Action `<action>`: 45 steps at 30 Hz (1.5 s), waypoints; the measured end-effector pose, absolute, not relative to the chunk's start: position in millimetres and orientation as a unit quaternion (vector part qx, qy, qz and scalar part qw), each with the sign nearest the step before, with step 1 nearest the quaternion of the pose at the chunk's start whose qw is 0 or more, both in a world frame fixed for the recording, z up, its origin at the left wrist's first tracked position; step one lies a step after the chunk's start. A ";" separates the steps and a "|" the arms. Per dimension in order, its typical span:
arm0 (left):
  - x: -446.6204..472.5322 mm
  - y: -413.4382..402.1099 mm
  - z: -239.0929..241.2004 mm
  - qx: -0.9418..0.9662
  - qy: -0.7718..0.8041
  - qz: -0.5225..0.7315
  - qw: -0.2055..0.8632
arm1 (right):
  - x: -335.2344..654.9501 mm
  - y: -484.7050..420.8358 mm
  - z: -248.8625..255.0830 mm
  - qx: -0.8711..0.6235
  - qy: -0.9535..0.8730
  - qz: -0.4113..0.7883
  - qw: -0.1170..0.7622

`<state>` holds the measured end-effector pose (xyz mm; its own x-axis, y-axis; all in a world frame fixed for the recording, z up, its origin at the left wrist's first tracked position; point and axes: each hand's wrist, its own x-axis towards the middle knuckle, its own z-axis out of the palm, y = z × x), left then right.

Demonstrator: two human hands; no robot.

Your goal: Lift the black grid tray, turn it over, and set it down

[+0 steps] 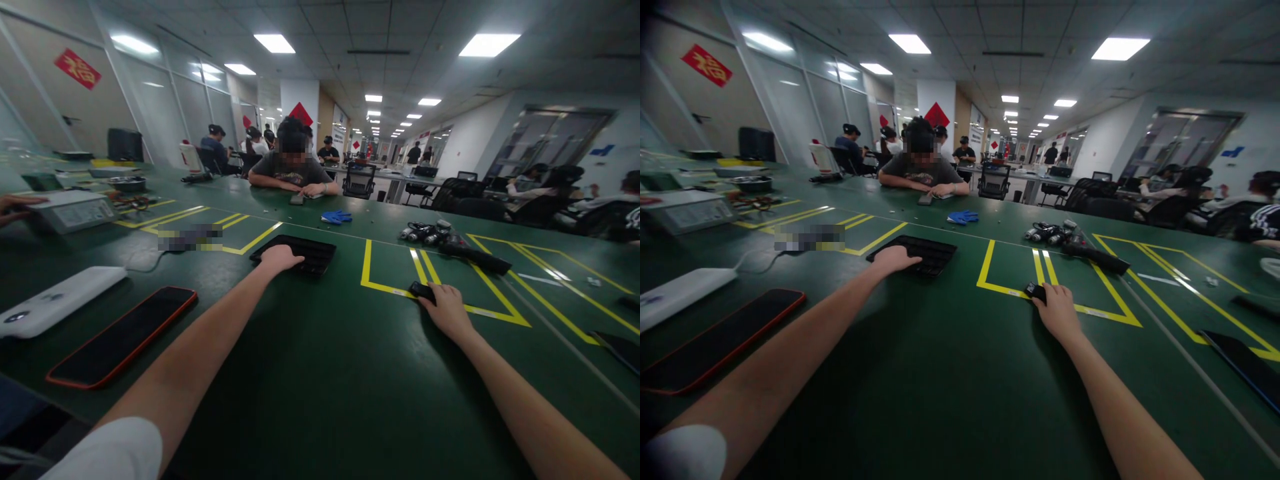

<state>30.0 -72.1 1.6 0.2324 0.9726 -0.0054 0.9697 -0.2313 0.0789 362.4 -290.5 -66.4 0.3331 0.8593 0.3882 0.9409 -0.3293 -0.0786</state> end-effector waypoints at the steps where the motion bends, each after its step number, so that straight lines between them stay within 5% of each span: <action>1: 32.3 -70.4 2.9 0.782 0.622 0.022 0.035 | 363.1 -290.2 -65.9 -0.803 -0.561 -0.132 0.154; 13: 51.8 -72.5 5.6 0.781 0.625 0.012 0.016 | 296.7 -273.3 -60.1 -0.724 -0.632 -0.013 0.275; 30: 45.7 -112.1 -5.1 0.812 0.582 0.039 0.015 | 265.1 -266.9 -63.1 -0.668 -0.670 0.011 0.323; 39: 52.6 -193.2 -21.1 0.876 0.379 0.220 0.201 | 235.7 -292.2 -60.2 -0.571 -0.566 0.282 0.524; 45: 51.7 -229.3 -33.2 0.868 0.292 0.295 0.271 | 222.3 -308.8 -53.4 -0.579 -0.557 0.254 0.539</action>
